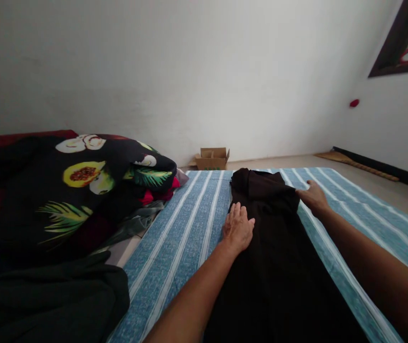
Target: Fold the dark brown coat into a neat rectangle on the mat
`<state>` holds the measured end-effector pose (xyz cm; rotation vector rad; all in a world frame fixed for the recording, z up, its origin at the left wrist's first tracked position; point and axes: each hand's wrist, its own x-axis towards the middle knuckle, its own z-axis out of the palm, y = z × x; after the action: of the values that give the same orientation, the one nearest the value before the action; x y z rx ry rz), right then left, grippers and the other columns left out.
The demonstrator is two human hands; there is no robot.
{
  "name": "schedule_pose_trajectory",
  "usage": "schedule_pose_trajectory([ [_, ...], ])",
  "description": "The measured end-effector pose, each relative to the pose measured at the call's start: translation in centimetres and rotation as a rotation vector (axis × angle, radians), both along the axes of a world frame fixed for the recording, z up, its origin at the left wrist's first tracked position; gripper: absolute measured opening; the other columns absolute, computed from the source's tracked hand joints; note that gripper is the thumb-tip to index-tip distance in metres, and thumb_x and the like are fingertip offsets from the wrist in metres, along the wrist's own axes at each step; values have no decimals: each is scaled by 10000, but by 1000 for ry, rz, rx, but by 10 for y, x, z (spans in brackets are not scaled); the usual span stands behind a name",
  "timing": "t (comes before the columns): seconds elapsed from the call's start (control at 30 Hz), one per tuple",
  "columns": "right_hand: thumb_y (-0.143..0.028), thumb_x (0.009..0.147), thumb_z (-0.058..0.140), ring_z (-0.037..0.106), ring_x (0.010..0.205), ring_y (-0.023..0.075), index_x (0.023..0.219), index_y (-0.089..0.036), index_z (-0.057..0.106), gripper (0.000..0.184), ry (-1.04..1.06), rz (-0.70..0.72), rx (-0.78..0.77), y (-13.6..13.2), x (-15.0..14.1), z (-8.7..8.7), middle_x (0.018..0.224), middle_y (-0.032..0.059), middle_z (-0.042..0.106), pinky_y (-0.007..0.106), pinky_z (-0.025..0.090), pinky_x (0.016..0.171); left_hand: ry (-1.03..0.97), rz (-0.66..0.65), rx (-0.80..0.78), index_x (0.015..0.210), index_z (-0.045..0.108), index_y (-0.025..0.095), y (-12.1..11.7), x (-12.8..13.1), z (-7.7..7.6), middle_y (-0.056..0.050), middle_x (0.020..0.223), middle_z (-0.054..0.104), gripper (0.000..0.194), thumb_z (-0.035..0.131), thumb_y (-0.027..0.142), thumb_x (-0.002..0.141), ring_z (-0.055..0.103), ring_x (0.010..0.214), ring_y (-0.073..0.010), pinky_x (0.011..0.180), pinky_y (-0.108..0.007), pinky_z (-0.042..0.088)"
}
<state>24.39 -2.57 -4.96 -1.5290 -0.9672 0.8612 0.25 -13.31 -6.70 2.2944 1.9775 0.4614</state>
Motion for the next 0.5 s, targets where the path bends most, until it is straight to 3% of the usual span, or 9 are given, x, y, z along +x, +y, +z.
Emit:
schedule_pose_trajectory([
  [0.07,-216,640,682,417,1195,323,1243,-181,484,635,-397,106,73,9,-5,12,1243,147,494,439,368,959,13,12,-76,1366,319,61,11,1,-18,-172,1472,246,590,325,427,903,171,1367,-274,1086,-433,218],
  [0.13,-324,677,672,414,1194,315,1265,-188,483,632,-843,305,137,19,-20,20,1261,148,485,410,348,969,30,14,-86,1392,290,80,13,1,-33,-165,1486,207,626,285,473,905,131,1375,-275,1096,-445,183],
  [0.2,-392,643,704,467,1138,294,1249,-223,508,659,-1063,464,159,29,-41,21,1225,121,524,365,378,928,45,21,-68,1402,283,103,10,-1,-43,-159,1491,192,637,256,498,904,116,1377,-270,1101,-445,167],
  [0.27,-361,603,736,531,1048,269,1134,-241,601,560,-1086,516,141,37,-63,16,1123,87,597,323,408,864,58,26,-54,1406,283,116,8,-3,-46,-155,1492,190,644,233,514,902,113,1378,-266,1102,-441,166],
  [0.37,-260,692,640,608,868,229,869,-208,696,193,-1060,489,94,46,-78,9,872,62,674,282,429,749,66,23,-36,1408,284,127,7,-5,-47,-148,1492,194,651,197,528,903,114,1378,-258,1103,-436,171],
  [0.5,-287,797,499,631,767,200,874,-197,693,227,-969,325,79,51,-49,21,783,45,683,248,431,643,51,20,-16,1409,285,133,8,-5,-49,-143,1491,197,660,179,540,901,112,1379,-252,1104,-437,175],
])
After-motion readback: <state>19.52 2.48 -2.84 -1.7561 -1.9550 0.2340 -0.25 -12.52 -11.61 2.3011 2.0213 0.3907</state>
